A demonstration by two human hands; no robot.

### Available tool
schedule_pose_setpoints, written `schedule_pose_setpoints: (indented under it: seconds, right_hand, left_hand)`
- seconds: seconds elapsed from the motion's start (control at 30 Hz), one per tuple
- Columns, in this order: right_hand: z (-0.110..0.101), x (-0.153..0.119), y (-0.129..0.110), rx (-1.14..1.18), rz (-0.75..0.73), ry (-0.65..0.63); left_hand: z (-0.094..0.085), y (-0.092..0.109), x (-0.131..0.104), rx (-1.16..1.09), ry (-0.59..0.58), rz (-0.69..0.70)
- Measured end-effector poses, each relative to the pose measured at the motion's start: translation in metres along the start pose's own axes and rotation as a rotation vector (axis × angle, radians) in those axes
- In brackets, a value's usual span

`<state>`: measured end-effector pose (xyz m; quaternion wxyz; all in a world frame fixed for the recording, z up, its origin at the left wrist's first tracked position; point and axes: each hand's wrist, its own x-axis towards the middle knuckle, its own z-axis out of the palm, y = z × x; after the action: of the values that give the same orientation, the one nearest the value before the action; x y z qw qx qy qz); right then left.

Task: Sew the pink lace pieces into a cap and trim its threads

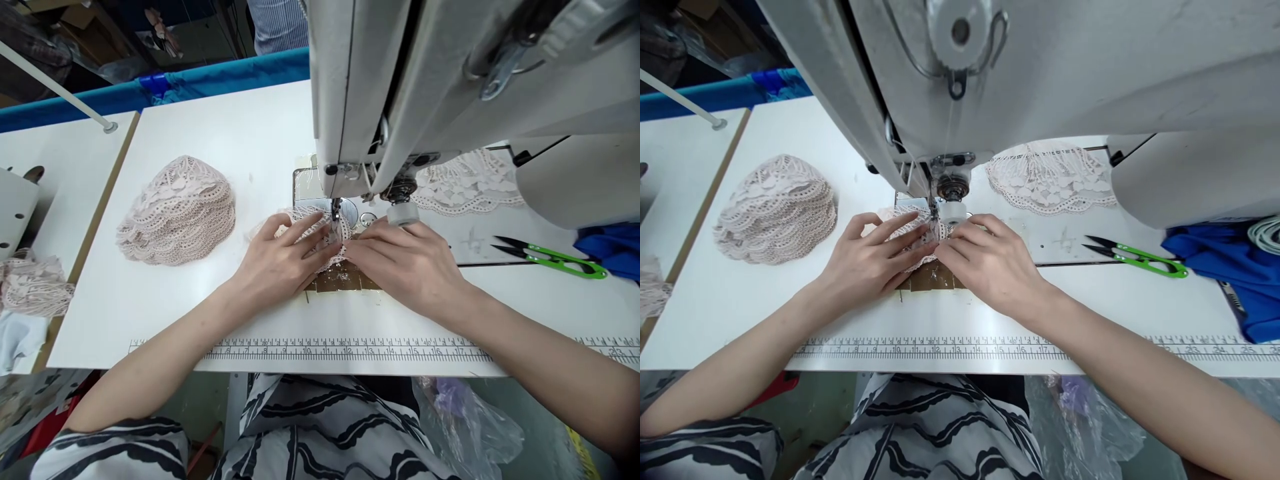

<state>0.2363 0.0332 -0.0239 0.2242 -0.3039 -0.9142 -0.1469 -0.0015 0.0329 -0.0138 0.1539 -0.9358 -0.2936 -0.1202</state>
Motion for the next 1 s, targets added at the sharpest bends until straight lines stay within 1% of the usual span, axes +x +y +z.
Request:
schedule_pose_setpoints:
  seconds: [0.27,0.47,0.7,0.83,0.93,1.0]
  right_hand:
    - [0.0,0.002,-0.001,-0.008,-0.01,0.016]
    - [0.001,0.002,0.001,-0.042,-0.014,0.053]
    - [0.006,0.006,0.004,-0.07,-0.017,0.056]
    - [0.008,0.009,0.005,-0.116,-0.003,0.073]
    - [0.009,0.009,0.007,-0.105,-0.003,0.049]
    - [0.01,0.009,0.007,-0.091,-0.006,0.038]
  left_hand:
    - [0.001,-0.001,0.001,-0.031,-0.006,-0.021]
    - [0.004,-0.003,0.003,-0.045,0.011,-0.03]
    - [0.011,-0.01,0.005,-0.06,0.028,-0.056]
    - [0.013,-0.014,0.008,-0.078,0.006,-0.077]
    - [0.012,-0.013,0.009,-0.112,-0.017,-0.121]
    - [0.009,-0.007,0.008,-0.125,-0.018,-0.148]
